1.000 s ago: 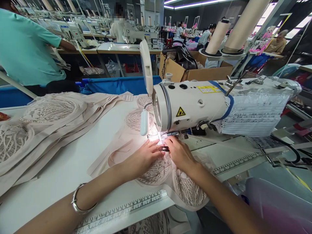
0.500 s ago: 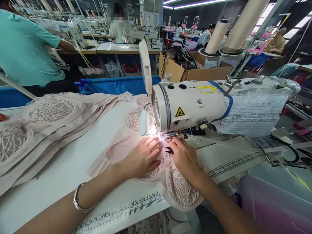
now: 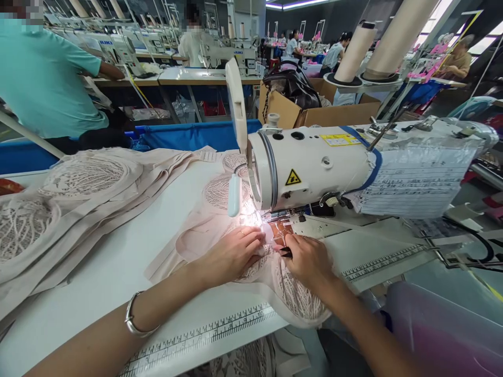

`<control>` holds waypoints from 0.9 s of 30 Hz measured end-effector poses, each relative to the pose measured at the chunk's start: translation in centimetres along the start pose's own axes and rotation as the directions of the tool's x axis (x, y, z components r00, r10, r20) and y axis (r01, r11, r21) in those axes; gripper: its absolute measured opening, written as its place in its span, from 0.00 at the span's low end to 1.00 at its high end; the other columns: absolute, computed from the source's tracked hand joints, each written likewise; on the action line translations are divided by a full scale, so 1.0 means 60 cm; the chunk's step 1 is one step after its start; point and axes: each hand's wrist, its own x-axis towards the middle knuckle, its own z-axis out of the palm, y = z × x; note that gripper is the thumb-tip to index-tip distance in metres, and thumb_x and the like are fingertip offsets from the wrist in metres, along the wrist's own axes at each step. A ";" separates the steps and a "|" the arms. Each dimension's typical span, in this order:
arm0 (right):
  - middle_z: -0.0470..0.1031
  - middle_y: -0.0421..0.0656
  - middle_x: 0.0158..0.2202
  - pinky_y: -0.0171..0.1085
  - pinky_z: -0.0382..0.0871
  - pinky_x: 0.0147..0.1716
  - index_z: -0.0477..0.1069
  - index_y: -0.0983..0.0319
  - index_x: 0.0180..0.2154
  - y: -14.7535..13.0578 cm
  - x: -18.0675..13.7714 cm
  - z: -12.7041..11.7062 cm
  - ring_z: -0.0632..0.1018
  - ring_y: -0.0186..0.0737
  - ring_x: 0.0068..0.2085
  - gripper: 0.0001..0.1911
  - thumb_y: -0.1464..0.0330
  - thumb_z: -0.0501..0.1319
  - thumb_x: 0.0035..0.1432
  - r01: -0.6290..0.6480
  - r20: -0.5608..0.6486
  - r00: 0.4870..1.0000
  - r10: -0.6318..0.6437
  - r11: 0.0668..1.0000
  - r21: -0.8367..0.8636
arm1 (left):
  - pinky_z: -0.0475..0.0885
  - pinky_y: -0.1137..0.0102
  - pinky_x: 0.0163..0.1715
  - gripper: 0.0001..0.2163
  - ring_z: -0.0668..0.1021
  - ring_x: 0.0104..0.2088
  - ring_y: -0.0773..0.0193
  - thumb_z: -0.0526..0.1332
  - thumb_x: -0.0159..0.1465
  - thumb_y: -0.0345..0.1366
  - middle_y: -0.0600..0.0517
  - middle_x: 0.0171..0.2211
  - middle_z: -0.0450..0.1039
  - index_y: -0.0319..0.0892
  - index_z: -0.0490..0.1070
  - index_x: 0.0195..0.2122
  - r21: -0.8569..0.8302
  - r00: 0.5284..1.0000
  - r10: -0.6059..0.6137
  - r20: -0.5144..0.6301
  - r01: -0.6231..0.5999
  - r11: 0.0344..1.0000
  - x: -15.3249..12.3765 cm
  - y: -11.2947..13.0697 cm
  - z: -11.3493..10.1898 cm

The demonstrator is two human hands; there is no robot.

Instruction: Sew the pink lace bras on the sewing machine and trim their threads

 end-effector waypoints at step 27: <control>0.84 0.40 0.42 0.36 0.67 0.36 0.76 0.54 0.54 0.021 0.056 0.010 0.82 0.41 0.39 0.30 0.77 0.57 0.50 0.064 0.283 0.956 -0.084 0.995 0.079 | 0.62 0.54 0.54 0.17 0.73 0.50 0.51 0.47 0.75 0.40 0.42 0.48 0.75 0.38 0.74 0.45 0.097 1.000 -0.030 -0.008 0.031 0.995 -0.002 -0.002 -0.016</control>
